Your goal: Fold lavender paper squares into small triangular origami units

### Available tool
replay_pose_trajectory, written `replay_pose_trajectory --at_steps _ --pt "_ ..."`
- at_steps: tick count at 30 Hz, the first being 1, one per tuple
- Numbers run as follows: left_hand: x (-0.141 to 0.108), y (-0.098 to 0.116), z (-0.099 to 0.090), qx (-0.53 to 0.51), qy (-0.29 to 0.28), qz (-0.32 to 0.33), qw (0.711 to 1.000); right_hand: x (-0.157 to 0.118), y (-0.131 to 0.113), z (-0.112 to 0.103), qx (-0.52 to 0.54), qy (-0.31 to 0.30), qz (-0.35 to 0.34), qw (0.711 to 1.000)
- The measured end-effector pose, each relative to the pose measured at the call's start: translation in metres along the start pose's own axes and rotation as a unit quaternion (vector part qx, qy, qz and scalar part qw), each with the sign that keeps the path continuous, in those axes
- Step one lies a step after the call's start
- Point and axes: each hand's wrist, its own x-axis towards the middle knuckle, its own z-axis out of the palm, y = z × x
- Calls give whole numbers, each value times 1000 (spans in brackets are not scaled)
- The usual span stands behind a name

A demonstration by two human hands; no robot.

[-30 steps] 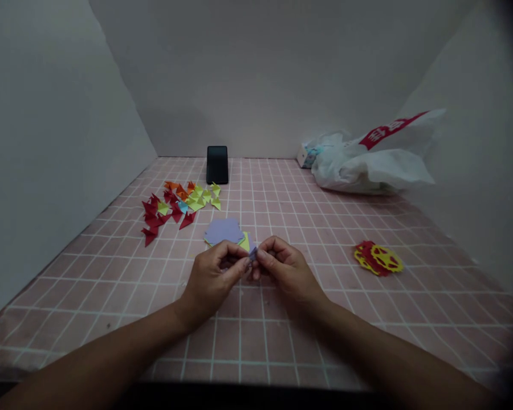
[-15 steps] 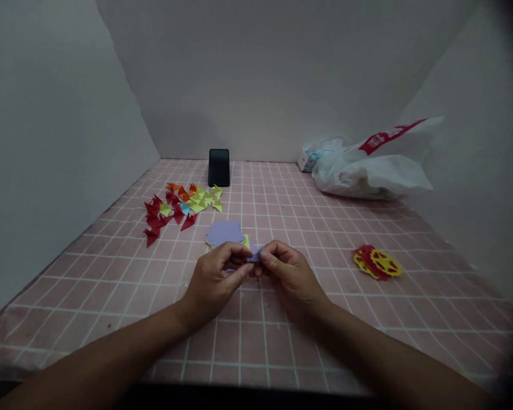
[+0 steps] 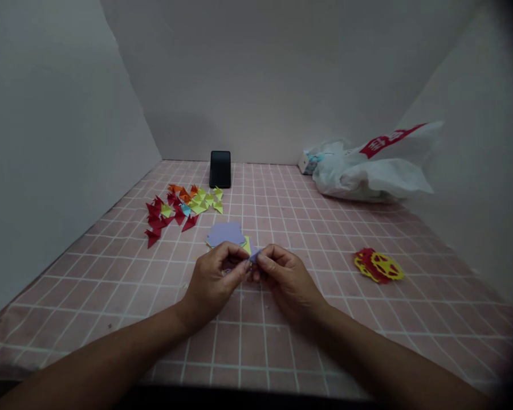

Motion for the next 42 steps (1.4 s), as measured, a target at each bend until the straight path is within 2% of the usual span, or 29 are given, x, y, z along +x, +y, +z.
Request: replay_pose_trajectory --at_steps 6,12,16,22,26,30,33,42 --pt "0 1 1 -39 -19 -31 999 0 6 -3 -15 -3 -20 1000" --pt "0 3 -2 -12 -18 -5 1000 0 -1 -1 -34 -1 -53 998" --pt "-1 4 -2 22 -29 27 999 -2 -9 0 -95 -26 -82 992" --pt "0 4 -3 24 -27 8 999 -2 -10 -4 -128 -14 -116 985" --pt "1 7 -4 22 -24 4 999 -2 -7 -8 -115 -6 -106 988" --pt "3 9 -5 -75 -36 -69 994 -2 -5 -8 -85 7 -88 992" --pt "5 7 -5 -139 -17 -109 984 -3 -5 -8 -79 33 -75 994" --pt "0 -2 1 -80 -55 -61 993 -3 -5 -4 -104 39 -87 990"
